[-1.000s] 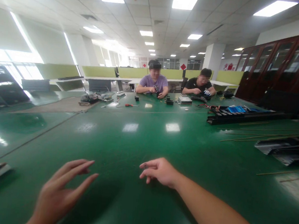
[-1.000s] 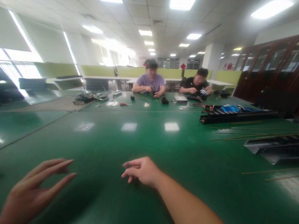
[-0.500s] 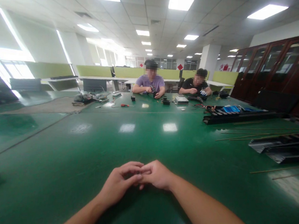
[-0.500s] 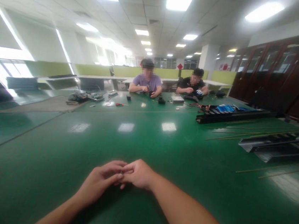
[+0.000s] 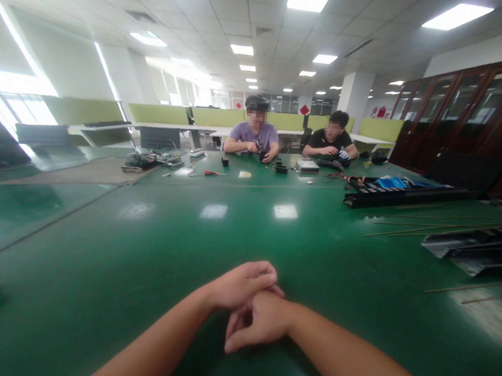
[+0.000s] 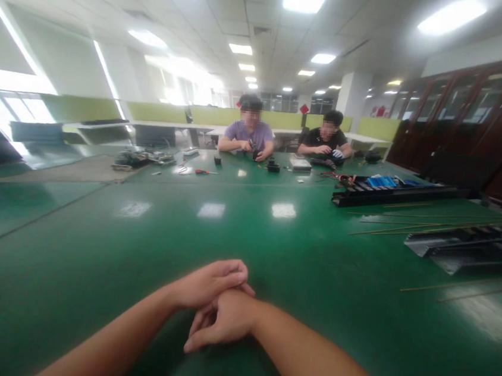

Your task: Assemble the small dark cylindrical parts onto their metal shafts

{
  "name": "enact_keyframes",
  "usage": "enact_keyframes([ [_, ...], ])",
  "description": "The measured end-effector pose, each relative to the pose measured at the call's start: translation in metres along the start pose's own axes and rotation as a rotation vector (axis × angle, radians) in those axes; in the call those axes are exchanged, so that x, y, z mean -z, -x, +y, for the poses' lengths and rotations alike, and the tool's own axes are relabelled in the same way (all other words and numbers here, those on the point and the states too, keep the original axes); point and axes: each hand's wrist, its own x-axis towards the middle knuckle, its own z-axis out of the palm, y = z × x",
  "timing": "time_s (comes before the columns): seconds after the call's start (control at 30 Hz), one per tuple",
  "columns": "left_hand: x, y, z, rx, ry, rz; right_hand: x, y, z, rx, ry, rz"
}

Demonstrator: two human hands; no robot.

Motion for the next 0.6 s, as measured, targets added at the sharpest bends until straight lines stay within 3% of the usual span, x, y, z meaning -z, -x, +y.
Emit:
enact_keyframes([
  [0.27,0.007,-0.016,-0.028,0.067,0.076,0.064,-0.003,-0.001,0.001,0.041,0.065,-0.019],
  [0.43,0.006,-0.018,-0.027,0.069,-0.002,0.054,-0.005,-0.001,0.004,0.056,0.052,-0.046],
  [0.53,0.014,-0.007,-0.018,0.02,-0.085,0.168,-0.003,-0.004,0.012,0.07,0.013,-0.062],
  [0.6,0.028,0.016,-0.012,-0.03,-0.14,0.314,0.001,-0.007,0.017,0.106,-0.052,-0.034],
])
